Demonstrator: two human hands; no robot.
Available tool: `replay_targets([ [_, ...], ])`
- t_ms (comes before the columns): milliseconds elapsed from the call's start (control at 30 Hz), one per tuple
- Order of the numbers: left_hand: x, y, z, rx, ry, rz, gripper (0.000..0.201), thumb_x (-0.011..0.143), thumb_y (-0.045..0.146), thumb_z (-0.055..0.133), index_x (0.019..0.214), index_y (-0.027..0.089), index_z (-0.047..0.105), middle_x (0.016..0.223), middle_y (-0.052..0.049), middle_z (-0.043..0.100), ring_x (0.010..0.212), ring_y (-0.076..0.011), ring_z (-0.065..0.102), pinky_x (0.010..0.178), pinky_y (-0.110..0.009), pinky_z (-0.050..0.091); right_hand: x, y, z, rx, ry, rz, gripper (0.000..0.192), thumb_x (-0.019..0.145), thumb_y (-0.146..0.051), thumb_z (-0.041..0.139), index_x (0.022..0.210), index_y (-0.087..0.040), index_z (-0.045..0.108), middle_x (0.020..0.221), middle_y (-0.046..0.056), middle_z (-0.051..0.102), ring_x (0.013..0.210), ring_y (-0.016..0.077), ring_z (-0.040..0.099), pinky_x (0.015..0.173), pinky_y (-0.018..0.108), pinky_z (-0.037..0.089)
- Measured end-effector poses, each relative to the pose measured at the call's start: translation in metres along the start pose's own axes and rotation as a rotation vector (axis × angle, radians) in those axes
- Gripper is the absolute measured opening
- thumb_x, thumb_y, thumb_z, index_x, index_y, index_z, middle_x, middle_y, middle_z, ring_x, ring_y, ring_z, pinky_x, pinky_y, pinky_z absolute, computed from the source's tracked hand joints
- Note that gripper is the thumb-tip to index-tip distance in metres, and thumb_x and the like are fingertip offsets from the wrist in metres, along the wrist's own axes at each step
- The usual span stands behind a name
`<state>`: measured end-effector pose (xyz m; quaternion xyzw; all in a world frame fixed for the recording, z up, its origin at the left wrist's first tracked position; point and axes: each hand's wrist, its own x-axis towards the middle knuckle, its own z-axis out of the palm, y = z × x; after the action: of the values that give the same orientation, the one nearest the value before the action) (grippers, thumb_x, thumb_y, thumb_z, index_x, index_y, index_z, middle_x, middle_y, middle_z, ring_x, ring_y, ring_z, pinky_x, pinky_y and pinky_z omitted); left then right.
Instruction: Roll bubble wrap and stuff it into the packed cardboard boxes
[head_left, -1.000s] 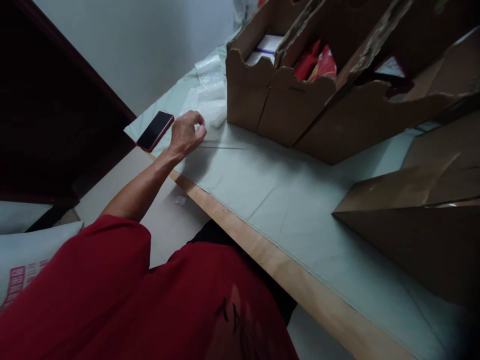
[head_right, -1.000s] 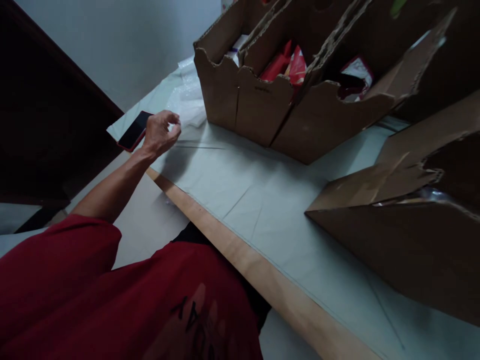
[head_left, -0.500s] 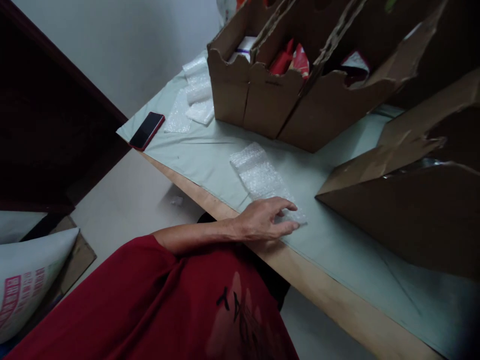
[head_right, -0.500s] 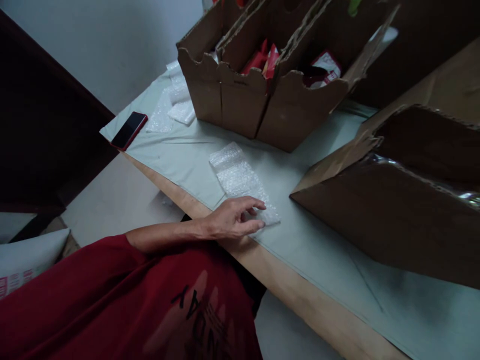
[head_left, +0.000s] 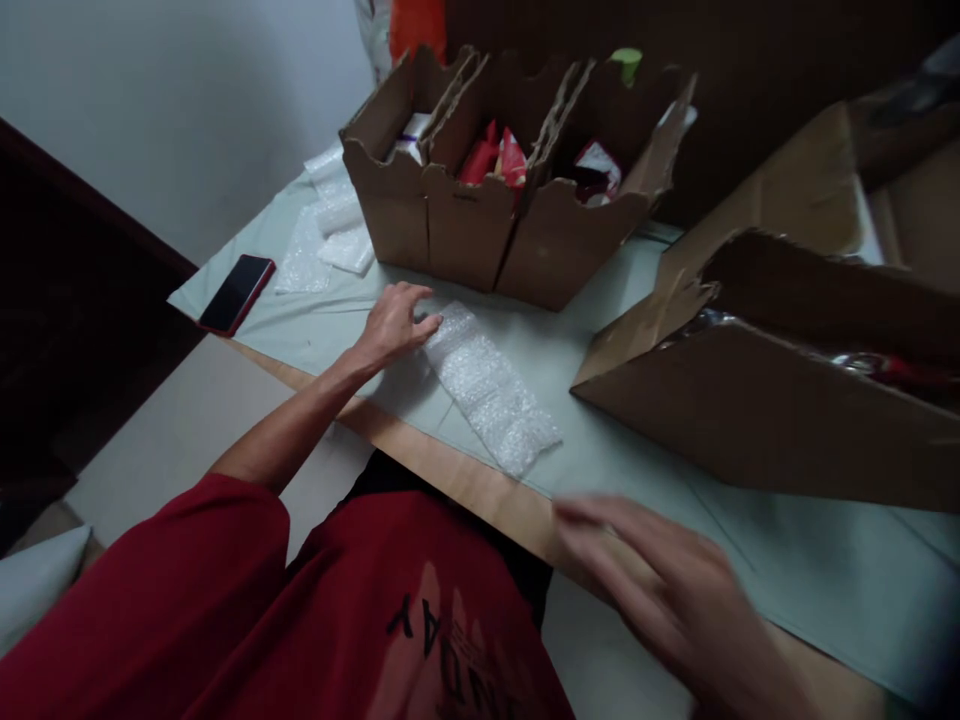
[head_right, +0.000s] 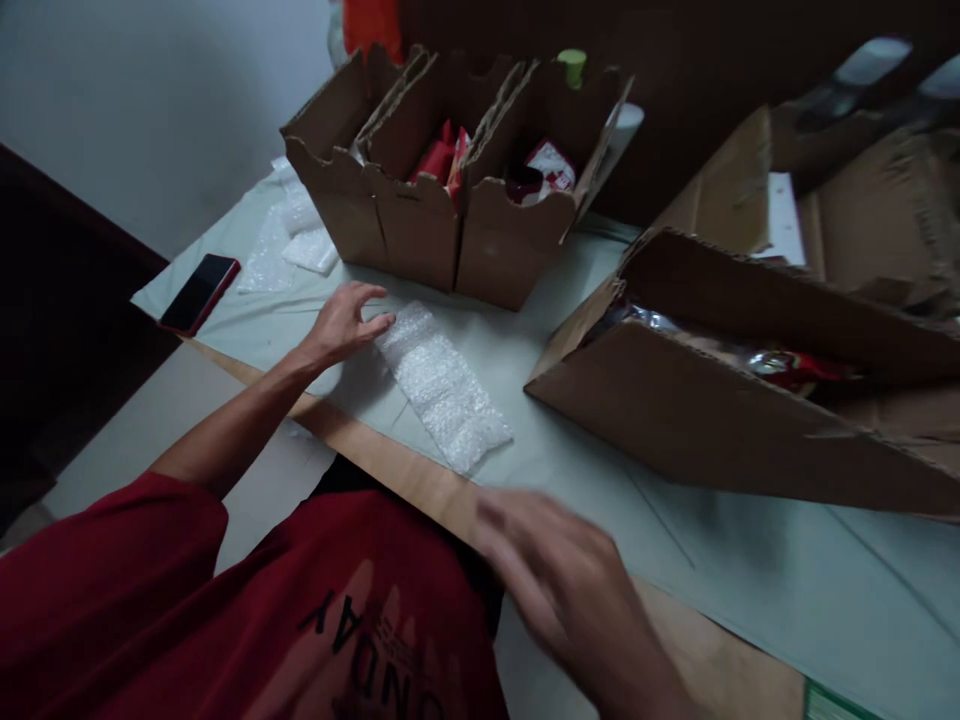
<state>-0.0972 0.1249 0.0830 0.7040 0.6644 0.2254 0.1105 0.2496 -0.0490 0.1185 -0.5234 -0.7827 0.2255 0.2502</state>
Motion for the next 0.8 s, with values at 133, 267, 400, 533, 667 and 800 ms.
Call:
replay_targets([
  [133, 0.013, -0.004, 0.018, 0.075, -0.049, -0.042, 0.024, 0.077, 0.032, 0.074, 0.095, 0.017, 0.071, 0.097, -0.01, 0.068, 0.104, -0.0317, 0.06, 0.099, -0.047, 0.049, 0.055, 0.02, 0.059, -0.363, 0.076, 0.04, 0.04, 0.103, -0.042, 0.046, 0.124, -0.014, 0.065, 0.126, 0.021, 0.07, 0.108, 0.036, 0.066, 0.092, 0.055, 0.052],
  [267, -0.001, 0.003, 0.027, 0.043, -0.047, -0.05, 0.003, 0.077, 0.02, 0.068, 0.076, 0.019, 0.065, 0.095, -0.01, 0.067, 0.101, -0.0283, 0.06, 0.094, -0.043, 0.049, 0.069, 0.03, 0.082, -0.419, 0.105, 0.131, 0.03, 0.1, -0.035, 0.047, 0.105, -0.014, 0.067, 0.131, 0.024, 0.067, 0.109, 0.0367, 0.063, 0.088, 0.051, 0.048],
  [400, -0.04, 0.017, 0.021, -0.033, -0.09, -0.064, 0.012, 0.08, 0.02, 0.061, 0.092, 0.021, 0.064, 0.072, 0.001, 0.061, 0.07, -0.0182, 0.059, 0.068, -0.03, 0.048, 0.059, 0.035, 0.058, -0.221, 0.123, 0.214, 0.02, 0.094, -0.031, 0.047, 0.093, -0.022, 0.065, 0.091, 0.008, 0.074, 0.083, 0.0251, 0.065, 0.078, 0.038, 0.047],
  [533, -0.084, 0.029, 0.019, -0.121, -0.204, -0.034, 0.052, 0.084, 0.023, 0.06, 0.135, 0.023, 0.052, 0.067, 0.007, 0.06, 0.058, -0.015, 0.057, 0.059, -0.027, 0.044, 0.044, 0.054, 0.022, -0.224, 0.161, 0.351, 0.028, 0.089, -0.038, 0.054, 0.107, -0.024, 0.068, 0.086, 0.006, 0.074, 0.072, 0.0227, 0.064, 0.071, 0.034, 0.044],
  [667, -0.101, 0.029, 0.013, -0.037, -0.142, 0.034, 0.057, 0.086, 0.026, 0.066, 0.141, 0.023, 0.05, 0.086, -0.002, 0.071, 0.074, -0.0205, 0.065, 0.067, -0.033, 0.05, 0.022, 0.073, 0.003, -0.408, 0.209, 0.406, 0.038, 0.092, -0.041, 0.05, 0.114, -0.018, 0.07, 0.098, 0.013, 0.076, 0.086, 0.0293, 0.067, 0.081, 0.042, 0.045],
  [800, -0.094, 0.043, 0.004, -0.07, 0.006, 0.234, 0.029, 0.097, 0.027, 0.056, 0.124, 0.022, 0.062, 0.094, -0.006, 0.07, 0.089, -0.0235, 0.067, 0.081, -0.038, 0.055, 0.02, 0.053, 0.018, -0.446, 0.293, 0.318, 0.033, 0.099, -0.035, 0.046, 0.116, -0.019, 0.07, 0.122, 0.015, 0.072, 0.107, 0.0325, 0.065, 0.091, 0.048, 0.045],
])
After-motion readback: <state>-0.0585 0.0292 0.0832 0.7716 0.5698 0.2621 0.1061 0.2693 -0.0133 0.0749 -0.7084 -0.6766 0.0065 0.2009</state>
